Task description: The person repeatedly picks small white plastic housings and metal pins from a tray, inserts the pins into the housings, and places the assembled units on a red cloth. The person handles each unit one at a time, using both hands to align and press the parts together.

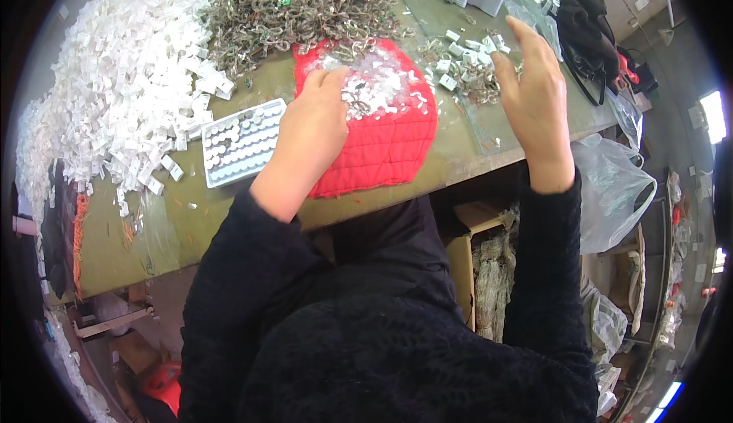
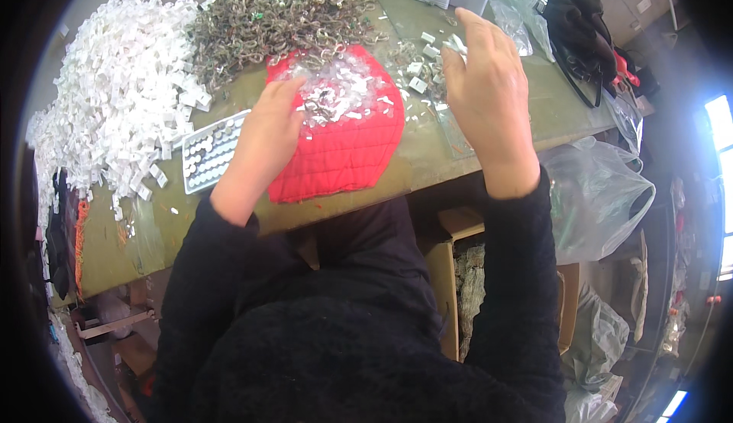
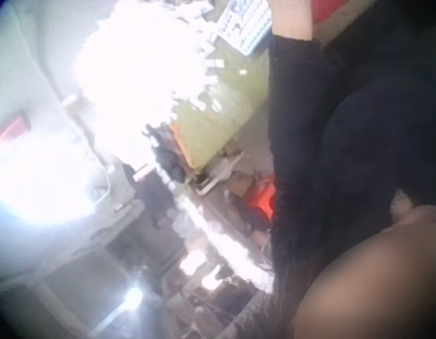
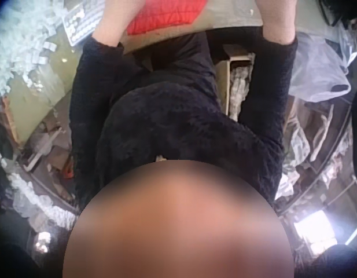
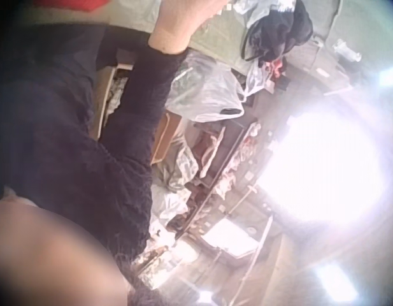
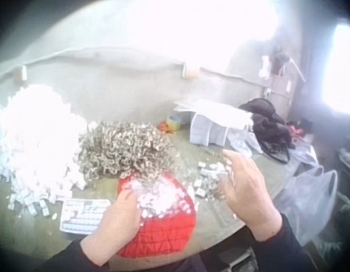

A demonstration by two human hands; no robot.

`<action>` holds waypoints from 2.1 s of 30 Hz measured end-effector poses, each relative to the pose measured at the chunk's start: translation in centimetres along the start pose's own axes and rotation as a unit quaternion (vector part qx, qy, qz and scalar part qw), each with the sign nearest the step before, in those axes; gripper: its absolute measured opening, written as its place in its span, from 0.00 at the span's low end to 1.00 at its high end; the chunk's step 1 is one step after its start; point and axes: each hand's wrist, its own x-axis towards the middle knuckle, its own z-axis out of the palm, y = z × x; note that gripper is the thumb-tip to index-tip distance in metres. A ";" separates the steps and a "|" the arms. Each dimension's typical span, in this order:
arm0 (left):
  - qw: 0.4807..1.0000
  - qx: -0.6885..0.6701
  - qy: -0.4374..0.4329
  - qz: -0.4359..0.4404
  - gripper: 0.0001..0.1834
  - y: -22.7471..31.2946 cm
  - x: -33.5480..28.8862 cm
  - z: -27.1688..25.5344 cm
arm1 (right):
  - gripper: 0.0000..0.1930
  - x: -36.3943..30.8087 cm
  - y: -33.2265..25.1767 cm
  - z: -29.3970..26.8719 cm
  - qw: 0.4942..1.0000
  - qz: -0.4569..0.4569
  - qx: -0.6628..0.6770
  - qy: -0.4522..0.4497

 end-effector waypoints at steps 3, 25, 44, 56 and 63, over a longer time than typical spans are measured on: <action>0.974 0.116 -0.158 -0.116 0.11 -1.1 1.0 2.8 | 0.16 -2.5 -1.1 -0.1 0.987 0.048 0.149 -0.022; 0.992 -0.119 0.037 -0.011 0.07 4.2 -6.6 -3.3 | 0.11 -7.6 -9.9 3.1 0.801 0.099 0.559 -0.191; 0.936 -0.329 -0.053 -0.116 0.12 3.3 -10.2 -7.3 | 0.11 -9.7 -12.5 2.9 0.785 0.051 0.550 -0.281; 0.916 -0.321 -0.129 -0.202 0.05 4.5 -10.3 -8.0 | 0.10 -10.9 -11.9 3.2 0.855 -0.057 0.478 -0.192; 0.948 -0.240 -0.142 -0.151 0.06 4.8 -9.5 -7.5 | 0.12 -10.5 -11.7 3.0 0.866 -0.077 0.462 -0.176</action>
